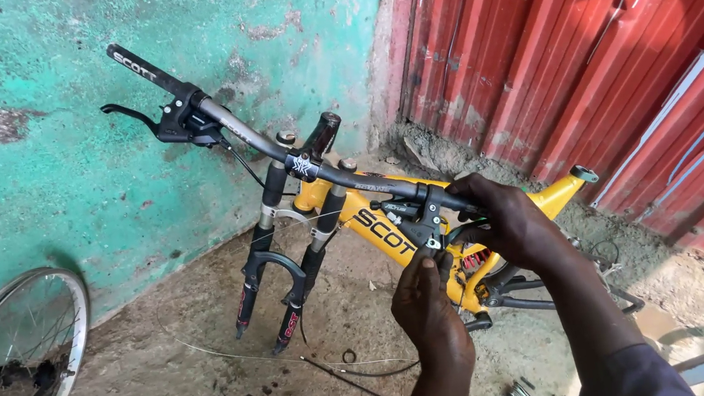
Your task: The person adjusts the brake cable on the handlebar of a yellow bicycle. They use their hands to thread the cable through the brake lever and tighten the barrel adjuster.
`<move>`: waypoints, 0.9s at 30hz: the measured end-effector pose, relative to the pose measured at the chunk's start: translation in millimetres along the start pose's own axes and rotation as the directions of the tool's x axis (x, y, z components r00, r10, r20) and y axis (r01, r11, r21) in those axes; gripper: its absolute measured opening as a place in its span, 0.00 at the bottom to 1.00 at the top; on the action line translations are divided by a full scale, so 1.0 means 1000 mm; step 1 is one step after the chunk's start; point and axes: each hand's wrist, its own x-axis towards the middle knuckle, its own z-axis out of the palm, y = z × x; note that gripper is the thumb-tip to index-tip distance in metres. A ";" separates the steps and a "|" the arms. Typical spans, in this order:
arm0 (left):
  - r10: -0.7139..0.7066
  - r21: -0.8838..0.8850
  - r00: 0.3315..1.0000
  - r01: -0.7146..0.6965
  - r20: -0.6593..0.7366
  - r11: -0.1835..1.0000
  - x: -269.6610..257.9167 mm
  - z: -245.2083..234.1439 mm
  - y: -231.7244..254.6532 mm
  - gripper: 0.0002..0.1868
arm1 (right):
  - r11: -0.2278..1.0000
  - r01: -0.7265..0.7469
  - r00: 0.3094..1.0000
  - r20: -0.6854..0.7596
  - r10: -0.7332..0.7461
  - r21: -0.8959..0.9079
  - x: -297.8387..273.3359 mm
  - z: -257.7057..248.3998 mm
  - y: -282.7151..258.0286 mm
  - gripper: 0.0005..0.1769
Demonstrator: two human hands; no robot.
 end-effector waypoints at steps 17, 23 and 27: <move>0.199 0.299 0.975 -0.219 0.095 0.929 0.000 0.000 -0.003 0.13 | 0.999 0.026 1.000 -0.010 -0.026 0.028 -0.002 0.002 0.002 0.32; 0.156 0.287 0.973 -0.200 0.169 0.937 0.006 -0.010 -0.002 0.11 | 0.999 0.040 0.999 -0.011 -0.040 0.016 -0.002 0.003 0.007 0.32; 0.033 0.167 0.989 -0.056 0.141 0.984 0.012 -0.010 -0.001 0.10 | 0.994 0.107 0.993 -0.038 -0.108 -0.025 -0.008 0.003 0.009 0.37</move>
